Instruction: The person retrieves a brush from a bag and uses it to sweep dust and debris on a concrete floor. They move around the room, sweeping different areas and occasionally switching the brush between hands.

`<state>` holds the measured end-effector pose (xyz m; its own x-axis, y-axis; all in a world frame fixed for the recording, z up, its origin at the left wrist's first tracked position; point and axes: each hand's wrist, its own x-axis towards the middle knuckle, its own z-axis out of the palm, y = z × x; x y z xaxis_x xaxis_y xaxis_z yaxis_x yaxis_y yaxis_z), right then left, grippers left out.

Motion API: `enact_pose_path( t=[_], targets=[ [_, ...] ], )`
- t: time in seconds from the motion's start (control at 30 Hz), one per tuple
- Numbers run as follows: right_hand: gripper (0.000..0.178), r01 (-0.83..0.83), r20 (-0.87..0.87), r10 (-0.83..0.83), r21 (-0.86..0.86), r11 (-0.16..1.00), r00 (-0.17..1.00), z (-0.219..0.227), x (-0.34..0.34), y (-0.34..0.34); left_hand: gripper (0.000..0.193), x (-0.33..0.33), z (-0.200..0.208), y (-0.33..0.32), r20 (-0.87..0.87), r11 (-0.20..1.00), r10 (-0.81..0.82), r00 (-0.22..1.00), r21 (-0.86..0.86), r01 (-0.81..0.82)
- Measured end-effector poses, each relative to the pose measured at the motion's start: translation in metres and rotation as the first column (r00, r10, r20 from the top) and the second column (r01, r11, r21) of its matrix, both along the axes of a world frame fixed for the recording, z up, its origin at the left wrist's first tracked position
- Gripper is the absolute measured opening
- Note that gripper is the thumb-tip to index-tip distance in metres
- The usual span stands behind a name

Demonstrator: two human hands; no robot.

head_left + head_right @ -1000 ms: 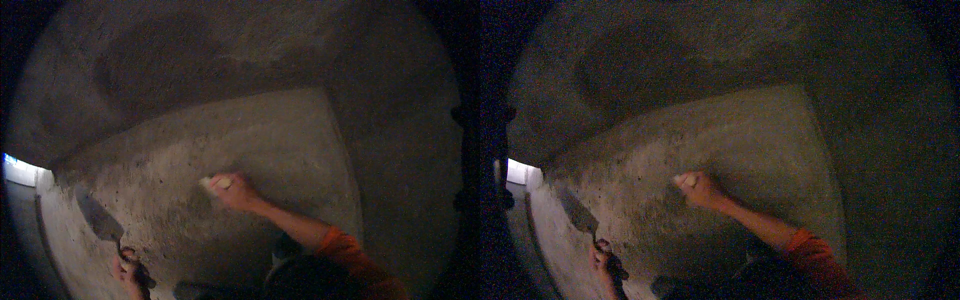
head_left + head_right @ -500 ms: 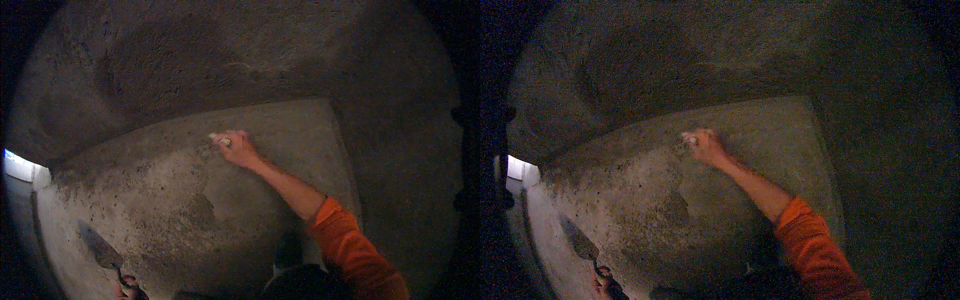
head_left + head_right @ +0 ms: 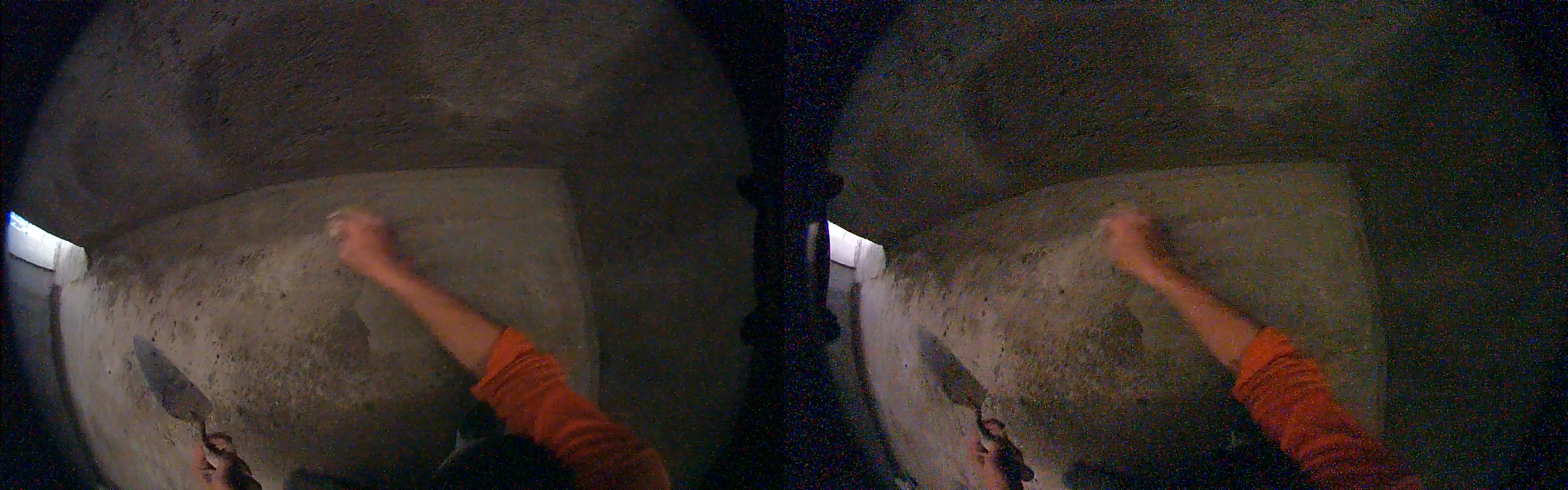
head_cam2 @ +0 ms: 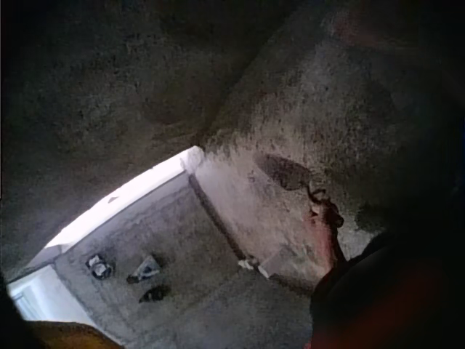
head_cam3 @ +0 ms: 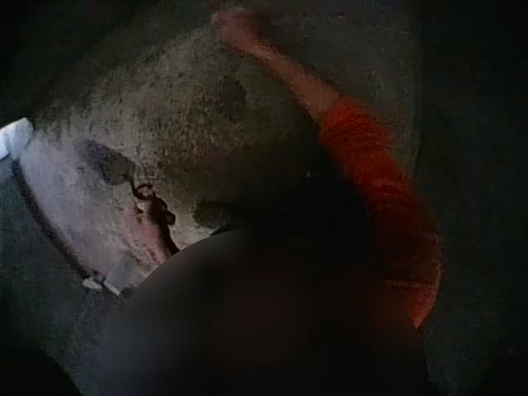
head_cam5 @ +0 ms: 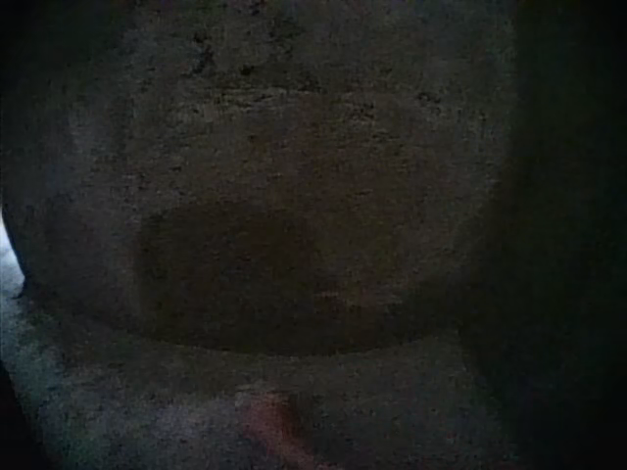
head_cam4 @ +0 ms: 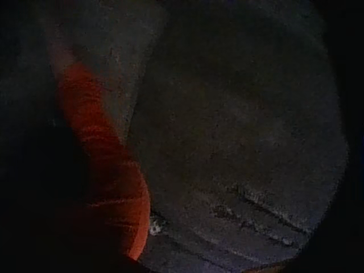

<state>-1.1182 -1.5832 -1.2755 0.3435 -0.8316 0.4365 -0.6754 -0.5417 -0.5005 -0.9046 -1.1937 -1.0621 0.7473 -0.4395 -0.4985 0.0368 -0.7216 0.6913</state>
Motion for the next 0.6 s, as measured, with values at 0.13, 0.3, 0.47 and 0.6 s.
enact_pose_path(
  t=[0.13, 0.3, 0.47, 0.6],
  targets=[
    [0.021, -0.24, 0.372, 0.116, 0.308, 0.921, 0.921, 0.047, 0.041, 0.053, 0.016, 0.028, -0.012, 0.005, -0.359, 0.979, 0.11, 0.927, -0.124, -0.164],
    [0.012, 0.412, -0.077, -0.405, 0.212, 0.886, 0.911, 0.11, -0.11, -0.001, 0.013, 0.027, -0.008, 0.036, -0.276, 0.955, 0.063, 0.959, -0.263, -0.138],
    [0.014, 0.144, -0.422, -0.151, -0.05, 0.988, 0.894, 0.034, -0.075, -0.016, 0.004, -0.004, 0.002, 0.035, -0.119, 0.989, 0.038, 0.992, -0.135, -0.054],
    [0.018, -0.212, 0.141, 0.246, -0.215, 0.953, 0.959, 0.019, 0.049, 0.033, 0.007, -0.013, 0.007, 0.021, -0.323, 0.97, 0.085, 0.943, -0.189, -0.152]
  ],
)
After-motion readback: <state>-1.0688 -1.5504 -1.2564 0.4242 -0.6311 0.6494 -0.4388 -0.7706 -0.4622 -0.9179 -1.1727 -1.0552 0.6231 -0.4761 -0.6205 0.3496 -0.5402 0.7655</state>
